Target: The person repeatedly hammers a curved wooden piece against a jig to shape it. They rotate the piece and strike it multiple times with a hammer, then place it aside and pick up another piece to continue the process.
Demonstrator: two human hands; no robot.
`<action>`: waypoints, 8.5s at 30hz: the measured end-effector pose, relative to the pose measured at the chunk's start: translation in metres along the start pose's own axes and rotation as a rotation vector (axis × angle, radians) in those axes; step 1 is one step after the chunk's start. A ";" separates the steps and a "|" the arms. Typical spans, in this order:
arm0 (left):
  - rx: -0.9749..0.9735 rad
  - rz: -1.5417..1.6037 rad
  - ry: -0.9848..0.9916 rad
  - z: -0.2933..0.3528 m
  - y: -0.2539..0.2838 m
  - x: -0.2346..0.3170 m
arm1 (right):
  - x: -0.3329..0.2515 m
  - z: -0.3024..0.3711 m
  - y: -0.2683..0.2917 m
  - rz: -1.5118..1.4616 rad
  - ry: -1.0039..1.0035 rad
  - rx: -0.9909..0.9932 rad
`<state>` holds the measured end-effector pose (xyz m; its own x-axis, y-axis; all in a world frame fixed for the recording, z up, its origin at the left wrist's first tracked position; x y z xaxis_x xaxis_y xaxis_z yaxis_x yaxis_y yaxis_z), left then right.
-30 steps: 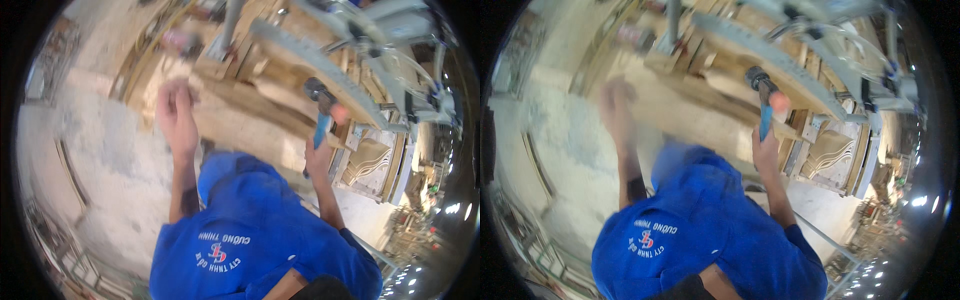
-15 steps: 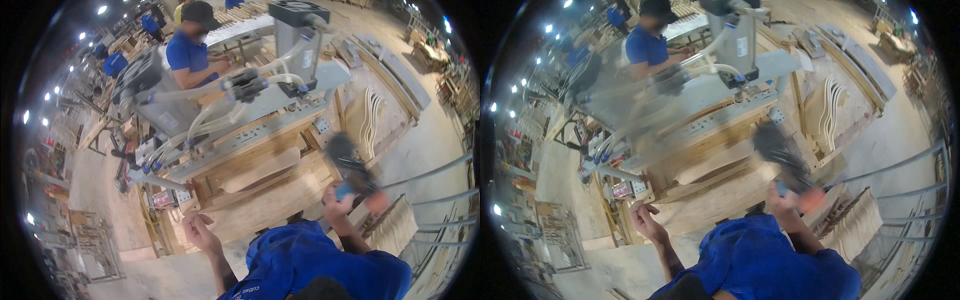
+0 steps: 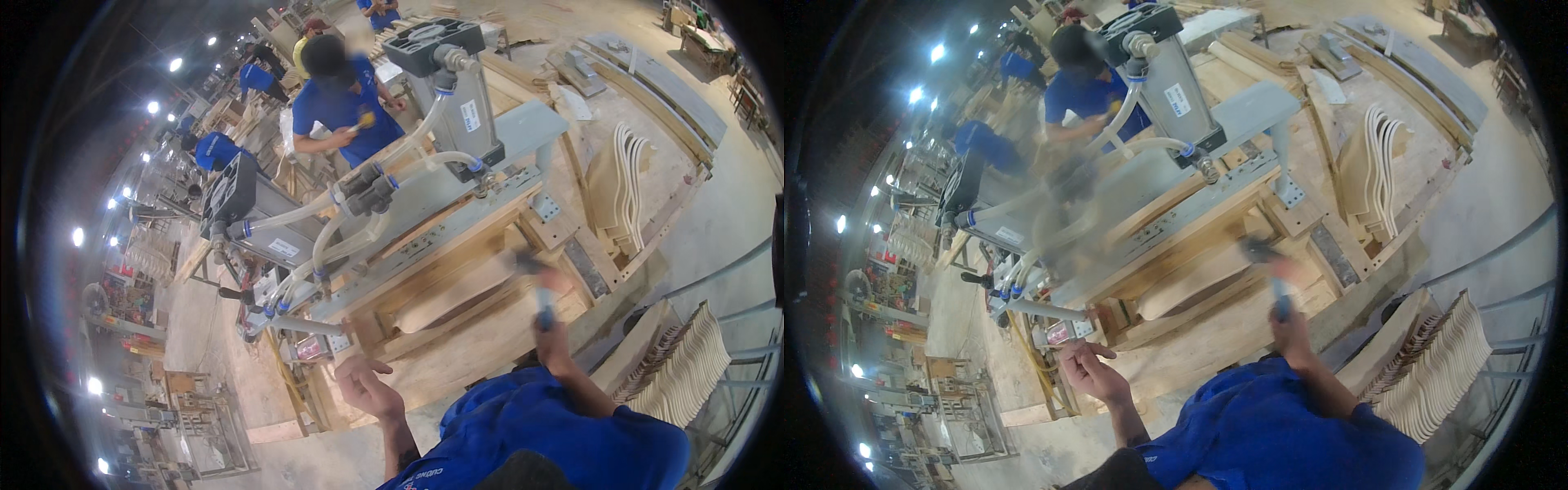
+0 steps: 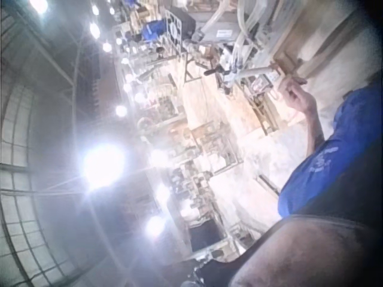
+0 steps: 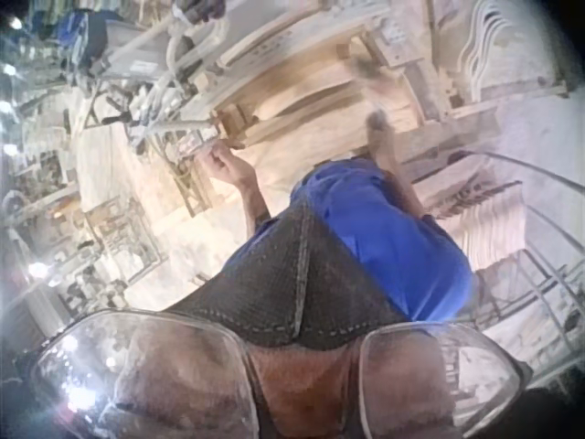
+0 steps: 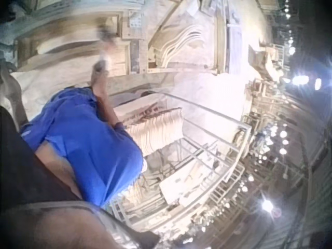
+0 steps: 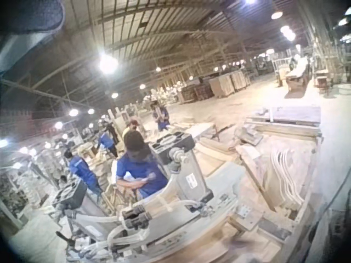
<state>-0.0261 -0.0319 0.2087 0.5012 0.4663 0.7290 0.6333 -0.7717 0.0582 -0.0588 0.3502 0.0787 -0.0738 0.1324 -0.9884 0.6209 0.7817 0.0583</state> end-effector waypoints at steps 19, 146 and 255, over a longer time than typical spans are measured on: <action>-0.638 0.624 -0.024 0.015 -0.079 0.079 | 0.010 0.004 -0.042 -0.107 -0.143 -0.260; -1.146 -0.298 0.626 0.231 -0.091 -0.222 | 0.169 0.068 -0.095 0.656 0.067 -0.976; -0.603 -0.305 0.519 0.205 0.037 -0.223 | 0.044 0.131 -0.070 -0.705 -1.586 -0.786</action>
<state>0.0066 -0.0758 -0.0916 -0.0677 0.5474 0.8341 0.2007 -0.8115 0.5488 -0.0027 0.2213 0.0129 0.8453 -0.5333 -0.0314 0.3234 0.5575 -0.7646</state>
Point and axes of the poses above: each hand's wrist, its own z-axis away from the middle knuckle, its own y-axis out of the back of the hand, x = y × z, the point moved 10 cm from there along -z, towards the middle knuckle, and after that the axes turned 12 degrees about -y, right-handed, at the moved point
